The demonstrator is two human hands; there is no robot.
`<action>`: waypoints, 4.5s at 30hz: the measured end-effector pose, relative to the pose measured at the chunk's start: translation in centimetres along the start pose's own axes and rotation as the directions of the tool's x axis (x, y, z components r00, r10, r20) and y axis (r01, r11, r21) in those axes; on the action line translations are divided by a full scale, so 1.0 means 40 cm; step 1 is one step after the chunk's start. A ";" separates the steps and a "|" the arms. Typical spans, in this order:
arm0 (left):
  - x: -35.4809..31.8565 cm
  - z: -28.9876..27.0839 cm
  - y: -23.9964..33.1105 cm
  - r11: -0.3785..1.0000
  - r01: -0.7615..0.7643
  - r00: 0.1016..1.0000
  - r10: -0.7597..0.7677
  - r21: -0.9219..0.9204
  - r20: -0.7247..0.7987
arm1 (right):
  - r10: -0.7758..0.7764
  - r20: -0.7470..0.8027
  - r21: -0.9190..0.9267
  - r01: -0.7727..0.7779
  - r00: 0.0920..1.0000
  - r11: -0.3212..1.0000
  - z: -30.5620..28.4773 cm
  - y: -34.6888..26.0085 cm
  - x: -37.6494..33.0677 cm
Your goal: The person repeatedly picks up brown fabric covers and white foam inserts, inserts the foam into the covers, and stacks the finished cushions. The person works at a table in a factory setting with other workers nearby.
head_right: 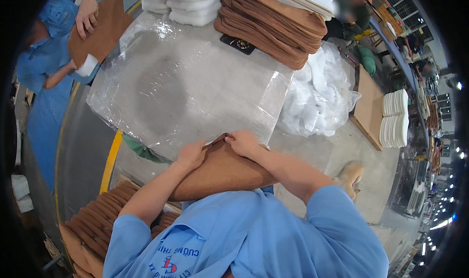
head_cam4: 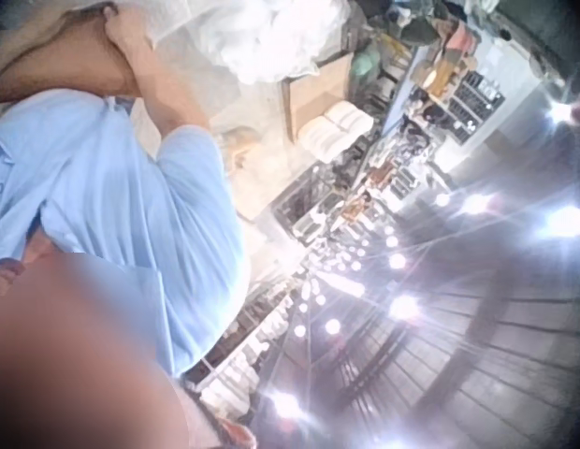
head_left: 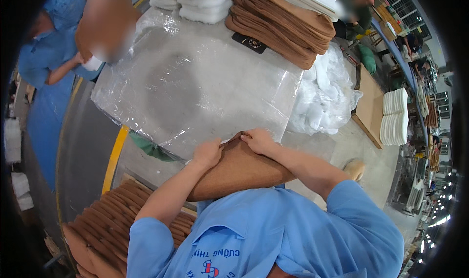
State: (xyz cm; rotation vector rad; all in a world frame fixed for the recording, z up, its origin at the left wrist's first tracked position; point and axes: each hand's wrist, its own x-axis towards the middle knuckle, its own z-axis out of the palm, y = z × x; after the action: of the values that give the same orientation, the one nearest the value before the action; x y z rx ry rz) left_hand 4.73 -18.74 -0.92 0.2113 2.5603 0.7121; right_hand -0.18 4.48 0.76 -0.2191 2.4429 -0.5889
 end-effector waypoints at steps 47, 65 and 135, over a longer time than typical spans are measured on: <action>-0.403 -0.138 -0.099 -0.092 0.726 0.607 -0.379 -0.681 0.698 | 0.335 0.540 0.538 -0.623 0.772 0.567 -0.109 0.296 -0.278; -0.264 -0.028 -0.156 0.236 0.807 0.526 -0.705 -0.542 0.476 | 0.471 0.423 0.283 -0.607 0.774 0.743 -0.013 0.337 -0.132; -0.207 -0.274 0.521 0.400 -0.573 0.777 0.541 -0.715 -0.321 | -0.124 -0.684 0.384 0.499 0.719 0.776 -0.466 -0.205 -0.567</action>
State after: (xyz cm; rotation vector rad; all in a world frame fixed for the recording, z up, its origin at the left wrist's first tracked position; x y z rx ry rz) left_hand 7.19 -8.10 21.51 0.7804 1.8817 2.0464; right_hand 6.97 10.44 29.78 -0.2464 2.7206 -1.7527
